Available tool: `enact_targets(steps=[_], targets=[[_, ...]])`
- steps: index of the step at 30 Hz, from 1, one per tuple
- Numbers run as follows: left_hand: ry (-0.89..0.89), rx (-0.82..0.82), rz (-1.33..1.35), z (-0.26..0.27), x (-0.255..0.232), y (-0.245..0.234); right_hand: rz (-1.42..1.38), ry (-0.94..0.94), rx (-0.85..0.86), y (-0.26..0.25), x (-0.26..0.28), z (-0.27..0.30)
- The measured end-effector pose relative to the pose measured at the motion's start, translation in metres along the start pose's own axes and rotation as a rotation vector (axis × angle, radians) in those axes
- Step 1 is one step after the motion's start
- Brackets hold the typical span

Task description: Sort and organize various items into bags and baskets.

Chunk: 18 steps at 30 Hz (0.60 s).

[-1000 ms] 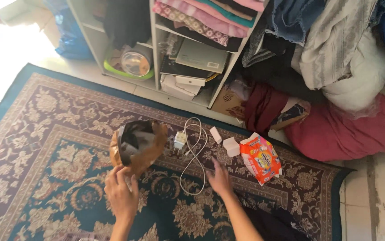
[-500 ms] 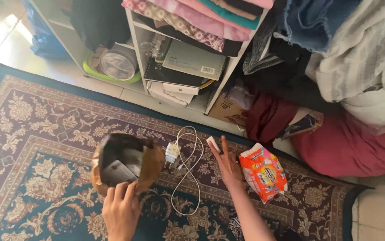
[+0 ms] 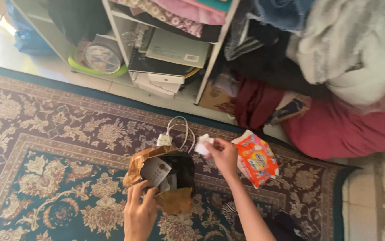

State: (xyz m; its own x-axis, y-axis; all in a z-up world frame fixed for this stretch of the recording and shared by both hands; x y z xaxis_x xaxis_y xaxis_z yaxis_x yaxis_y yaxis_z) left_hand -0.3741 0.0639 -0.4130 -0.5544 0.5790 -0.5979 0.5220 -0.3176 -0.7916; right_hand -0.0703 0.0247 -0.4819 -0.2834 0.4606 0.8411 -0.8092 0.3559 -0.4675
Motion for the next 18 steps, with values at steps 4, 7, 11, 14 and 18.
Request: enact_targets(steps=[4, 7, 11, 14, 18], targets=[[-0.022, -0.027, 0.106, -0.009, -0.026, -0.006, -0.267, -0.074, 0.401, 0.007, 0.085, 0.047], [0.054, -0.085, 0.150, -0.008, -0.048, -0.011, -0.070, -0.168, 0.537, 0.037, 0.088, 0.058], [0.234, -0.015, 0.217, -0.001, -0.081, -0.013, 0.206, -0.285, 0.355, 0.060, 0.057, 0.058], [0.241, 0.044, 0.253, 0.006, -0.090, -0.003, 0.669, -0.182, 0.090, 0.078, -0.017, 0.058], [0.082, 0.017, 0.221, 0.010, -0.076, 0.012, 0.495, -0.299, 0.115, 0.013, 0.084, 0.106]])
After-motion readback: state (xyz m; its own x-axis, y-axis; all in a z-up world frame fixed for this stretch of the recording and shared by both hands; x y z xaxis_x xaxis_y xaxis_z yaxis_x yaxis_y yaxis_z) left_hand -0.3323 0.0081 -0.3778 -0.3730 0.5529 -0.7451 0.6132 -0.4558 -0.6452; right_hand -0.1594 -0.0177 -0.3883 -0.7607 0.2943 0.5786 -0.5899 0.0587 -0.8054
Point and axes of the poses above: each hand's wrist, its own z-axis away from the middle knuckle, its own y-axis out of the palm, x = y × z, the point moved 4 cm from there along -z, towards the middle knuckle, and after that the axes turned 13 degrees about x, right-handed, at the moved point
